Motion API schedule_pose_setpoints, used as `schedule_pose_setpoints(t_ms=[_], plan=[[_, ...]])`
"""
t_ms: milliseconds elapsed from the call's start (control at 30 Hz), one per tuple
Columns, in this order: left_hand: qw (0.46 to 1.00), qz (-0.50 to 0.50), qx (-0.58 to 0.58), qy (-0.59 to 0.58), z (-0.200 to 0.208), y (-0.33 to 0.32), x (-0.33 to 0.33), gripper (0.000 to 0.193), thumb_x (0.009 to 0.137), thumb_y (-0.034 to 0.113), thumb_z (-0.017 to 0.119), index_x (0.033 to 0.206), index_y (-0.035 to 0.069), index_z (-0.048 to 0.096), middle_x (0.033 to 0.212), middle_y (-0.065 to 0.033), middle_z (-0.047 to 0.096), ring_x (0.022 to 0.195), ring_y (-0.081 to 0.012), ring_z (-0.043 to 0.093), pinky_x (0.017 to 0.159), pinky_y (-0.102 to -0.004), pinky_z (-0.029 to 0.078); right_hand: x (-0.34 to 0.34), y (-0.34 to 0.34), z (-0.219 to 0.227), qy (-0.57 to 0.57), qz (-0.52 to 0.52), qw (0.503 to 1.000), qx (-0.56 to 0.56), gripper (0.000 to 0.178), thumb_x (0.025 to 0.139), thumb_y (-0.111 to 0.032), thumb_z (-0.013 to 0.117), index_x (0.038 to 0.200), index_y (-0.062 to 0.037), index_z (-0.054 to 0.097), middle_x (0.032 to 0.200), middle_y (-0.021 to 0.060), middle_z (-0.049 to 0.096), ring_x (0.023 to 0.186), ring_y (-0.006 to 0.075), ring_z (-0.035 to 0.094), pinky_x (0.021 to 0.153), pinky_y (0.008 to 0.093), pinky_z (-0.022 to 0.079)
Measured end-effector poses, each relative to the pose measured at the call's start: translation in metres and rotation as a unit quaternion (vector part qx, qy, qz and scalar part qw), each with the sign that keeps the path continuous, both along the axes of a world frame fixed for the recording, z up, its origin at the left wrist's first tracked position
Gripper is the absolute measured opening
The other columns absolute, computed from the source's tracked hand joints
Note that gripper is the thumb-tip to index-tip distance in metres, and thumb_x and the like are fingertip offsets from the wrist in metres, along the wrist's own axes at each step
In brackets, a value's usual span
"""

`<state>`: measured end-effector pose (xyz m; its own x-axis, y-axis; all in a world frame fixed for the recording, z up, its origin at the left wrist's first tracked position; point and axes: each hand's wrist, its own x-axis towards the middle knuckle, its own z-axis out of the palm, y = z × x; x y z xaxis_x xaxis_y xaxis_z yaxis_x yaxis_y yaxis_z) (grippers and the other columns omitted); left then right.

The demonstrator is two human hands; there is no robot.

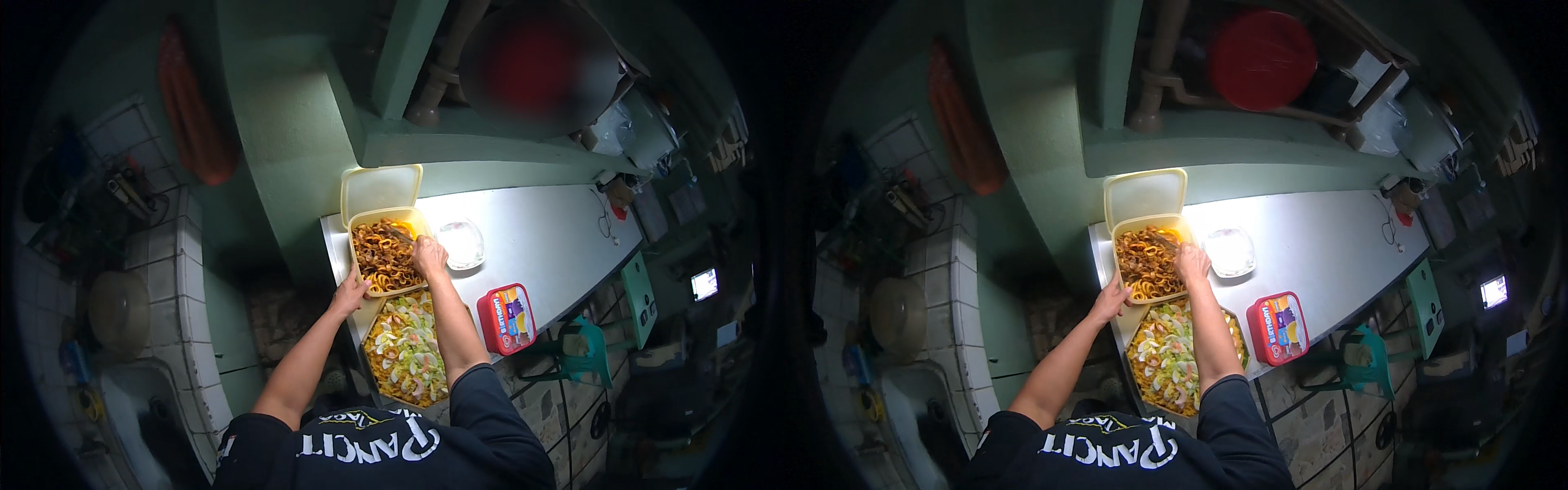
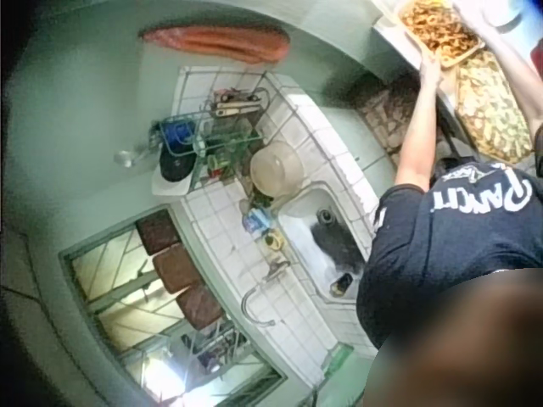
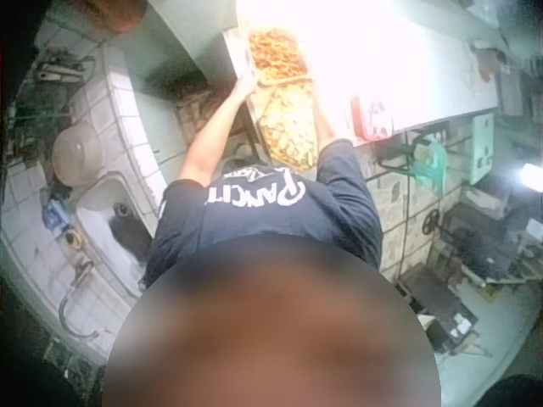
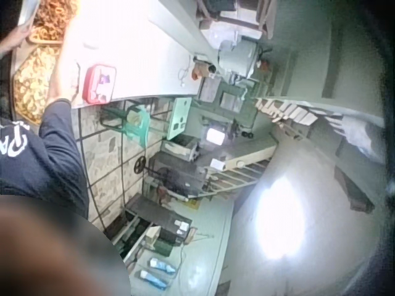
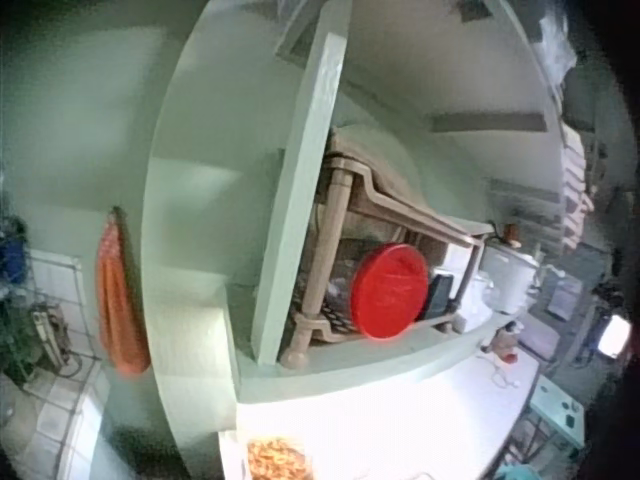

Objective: The person uses tongs to transfer sliced onions from a red container onto a large round dish already topped with shredded cabbage. Then they open a yellow container and add fried onion rings to the same dish, distributing them across the surface.

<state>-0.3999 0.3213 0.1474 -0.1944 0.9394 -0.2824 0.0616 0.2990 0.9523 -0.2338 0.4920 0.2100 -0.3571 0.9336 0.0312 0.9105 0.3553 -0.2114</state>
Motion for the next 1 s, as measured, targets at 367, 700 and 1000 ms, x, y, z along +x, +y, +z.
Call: schedule_pose_setpoints(t_ms=[367, 700, 1000], plan=[[0.997, -0.001, -0.057, -0.05, 0.008, -0.001, -0.001, 0.07, 0.099, 0.023, 0.055, 0.157, 0.019, 0.015, 0.086, -0.0083, 0.066, 0.067, -0.0117, 0.062, 0.048, -0.025, 0.049, 0.016, -0.037, 0.027, 0.023, 0.192, 0.978, -0.076, 0.022, 0.092, -0.031, 0.061, 0.106, -0.0182, 0.072, 0.094, 0.0108, 0.071, 0.086, 0.0324, 0.067, 0.079, 0.0449, 0.052], [0.998, 0.004, -0.011, -0.064, 0.004, -0.001, 0.0, 0.078, 0.098, 0.022, 0.057, 0.158, 0.018, 0.006, 0.089, -0.0101, 0.07, 0.071, -0.015, 0.068, 0.047, -0.0269, 0.051, 0.063, 0.003, 0.062, -0.209, 0.219, 0.952, 0.039, 0.021, 0.091, -0.026, 0.054, 0.099, -0.0234, 0.074, 0.087, 0.0036, 0.069, 0.079, 0.0251, 0.069, 0.071, 0.0469, 0.052], [0.994, 0.018, -0.03, -0.1, 0.003, 0.0, 0.0, 0.08, 0.098, 0.021, 0.057, 0.158, 0.015, 0.003, 0.086, -0.0083, 0.07, 0.071, -0.0142, 0.068, 0.048, -0.0265, 0.05, 0.017, -0.046, 0.043, -0.142, 0.216, 0.965, -0.043, 0.018, 0.091, -0.03, 0.06, 0.1, -0.0203, 0.072, 0.093, 0.0078, 0.07, 0.089, 0.0257, 0.067, 0.086, 0.0474, 0.044]])
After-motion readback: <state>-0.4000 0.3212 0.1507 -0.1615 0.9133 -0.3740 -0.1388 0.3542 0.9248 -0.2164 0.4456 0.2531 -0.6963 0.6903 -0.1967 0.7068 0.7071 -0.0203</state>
